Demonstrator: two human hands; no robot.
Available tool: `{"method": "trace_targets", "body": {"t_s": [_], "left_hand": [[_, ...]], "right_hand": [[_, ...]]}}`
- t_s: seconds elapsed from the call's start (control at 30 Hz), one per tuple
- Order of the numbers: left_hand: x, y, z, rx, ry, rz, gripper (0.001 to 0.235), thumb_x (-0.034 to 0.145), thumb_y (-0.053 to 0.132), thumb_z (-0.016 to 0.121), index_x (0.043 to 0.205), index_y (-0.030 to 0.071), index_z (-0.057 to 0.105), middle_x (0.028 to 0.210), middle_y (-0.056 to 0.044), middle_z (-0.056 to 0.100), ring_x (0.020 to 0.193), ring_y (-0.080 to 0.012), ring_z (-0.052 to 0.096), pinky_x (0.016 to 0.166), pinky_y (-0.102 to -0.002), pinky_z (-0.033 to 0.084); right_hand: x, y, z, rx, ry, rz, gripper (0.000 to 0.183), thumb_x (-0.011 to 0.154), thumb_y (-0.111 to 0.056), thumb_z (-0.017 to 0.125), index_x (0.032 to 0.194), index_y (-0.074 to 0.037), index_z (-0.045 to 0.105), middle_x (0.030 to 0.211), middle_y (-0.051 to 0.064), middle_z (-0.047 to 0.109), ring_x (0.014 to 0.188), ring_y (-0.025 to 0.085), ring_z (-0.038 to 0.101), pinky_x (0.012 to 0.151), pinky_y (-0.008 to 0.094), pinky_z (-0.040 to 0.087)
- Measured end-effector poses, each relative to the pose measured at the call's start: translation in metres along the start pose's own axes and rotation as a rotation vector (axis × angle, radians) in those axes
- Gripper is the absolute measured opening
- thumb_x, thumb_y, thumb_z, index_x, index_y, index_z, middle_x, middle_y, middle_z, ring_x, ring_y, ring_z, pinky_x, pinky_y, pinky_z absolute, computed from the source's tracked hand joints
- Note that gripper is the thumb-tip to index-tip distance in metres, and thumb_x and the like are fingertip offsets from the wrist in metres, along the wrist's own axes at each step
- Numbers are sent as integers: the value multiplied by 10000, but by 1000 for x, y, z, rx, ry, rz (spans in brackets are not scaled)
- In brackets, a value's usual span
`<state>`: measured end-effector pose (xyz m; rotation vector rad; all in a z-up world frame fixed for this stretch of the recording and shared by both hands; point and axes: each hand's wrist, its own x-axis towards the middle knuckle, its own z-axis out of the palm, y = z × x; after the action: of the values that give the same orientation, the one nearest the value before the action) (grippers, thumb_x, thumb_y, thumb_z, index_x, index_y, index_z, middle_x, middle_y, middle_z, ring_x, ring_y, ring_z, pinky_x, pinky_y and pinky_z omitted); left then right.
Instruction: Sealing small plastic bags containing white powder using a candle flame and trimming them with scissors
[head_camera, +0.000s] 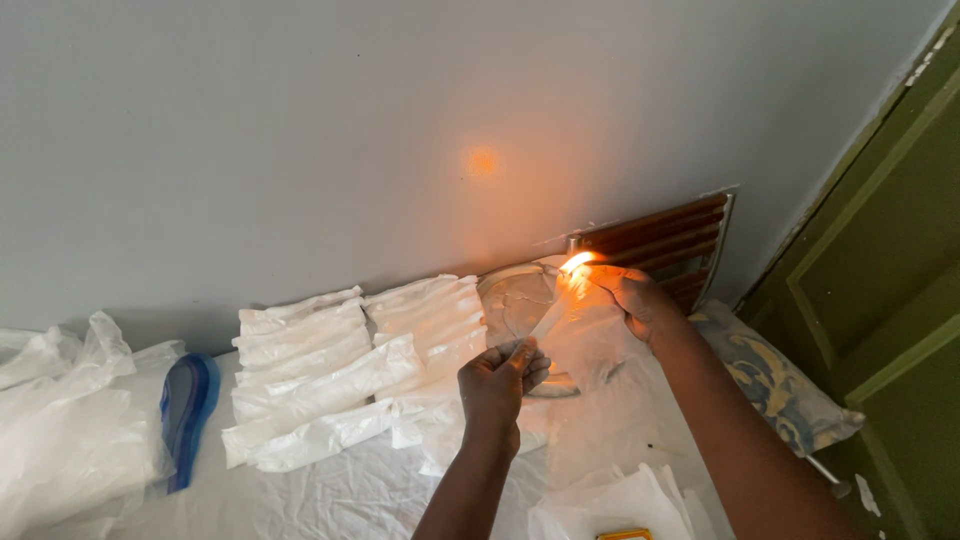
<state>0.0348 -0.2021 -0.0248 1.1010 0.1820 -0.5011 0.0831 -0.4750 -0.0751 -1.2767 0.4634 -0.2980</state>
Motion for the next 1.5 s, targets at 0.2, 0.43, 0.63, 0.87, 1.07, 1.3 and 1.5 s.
{"method": "trace_targets", "body": {"t_s": [0.2, 0.43, 0.63, 0.87, 1.07, 1.3, 1.5], "left_hand": [[-7, -7, -4, -6, 21, 2, 191, 893, 83, 776, 995, -79, 779, 826, -183, 753, 759, -248, 729, 800, -338, 656], [-5, -23, -8, -42, 31, 44, 185, 882, 62, 784, 959, -106, 776, 802, -204, 748, 741, -264, 723, 778, -357, 656], [-11, -20, -8, -49, 45, 47, 167, 889, 52, 773, 951, -103, 776, 791, -194, 736, 744, -260, 720, 802, -362, 666], [-15, -18, -8, -49, 64, 36, 144, 896, 29, 758, 966, -94, 781, 786, -203, 744, 734, -252, 721, 792, -345, 662], [-17, -19, -10, -69, 43, 43, 133, 891, 48, 781, 899, -81, 749, 771, -196, 739, 723, -251, 726, 778, -348, 658], [-17, -23, -10, -82, 54, 28, 134, 889, 47, 783, 913, -82, 754, 770, -202, 743, 707, -249, 720, 777, -352, 657], [-17, -20, -6, -85, 29, 33, 152, 900, 63, 776, 915, -88, 770, 782, -202, 754, 731, -248, 727, 803, -347, 659]], "right_hand": [[-2, 22, -17, 40, 84, -19, 255, 943, -130, 726, 714, -100, 618, 634, 35, 577, 521, 163, 558, 491, 339, 491], [-10, 22, -14, 68, 62, -7, 112, 954, -118, 696, 974, -17, 742, 849, 102, 716, 694, 199, 648, 626, 346, 547], [-10, 12, -2, 31, 79, -2, 125, 916, -134, 744, 946, -14, 759, 772, 78, 705, 616, 166, 613, 559, 317, 504], [11, 25, -8, 55, 75, -19, 216, 911, -60, 673, 1090, 8, 772, 943, 127, 760, 730, 201, 664, 640, 327, 540], [0, 17, -2, 6, 113, 28, 234, 885, -93, 736, 1090, 10, 780, 867, 114, 743, 672, 203, 650, 592, 335, 523], [-6, 13, 6, 84, 68, 63, 163, 885, -109, 758, 983, 21, 755, 819, 115, 728, 630, 211, 645, 569, 354, 534], [-8, 4, 11, 65, 87, 11, 186, 872, -110, 771, 992, 33, 759, 828, 119, 731, 641, 199, 641, 568, 352, 534]]}}
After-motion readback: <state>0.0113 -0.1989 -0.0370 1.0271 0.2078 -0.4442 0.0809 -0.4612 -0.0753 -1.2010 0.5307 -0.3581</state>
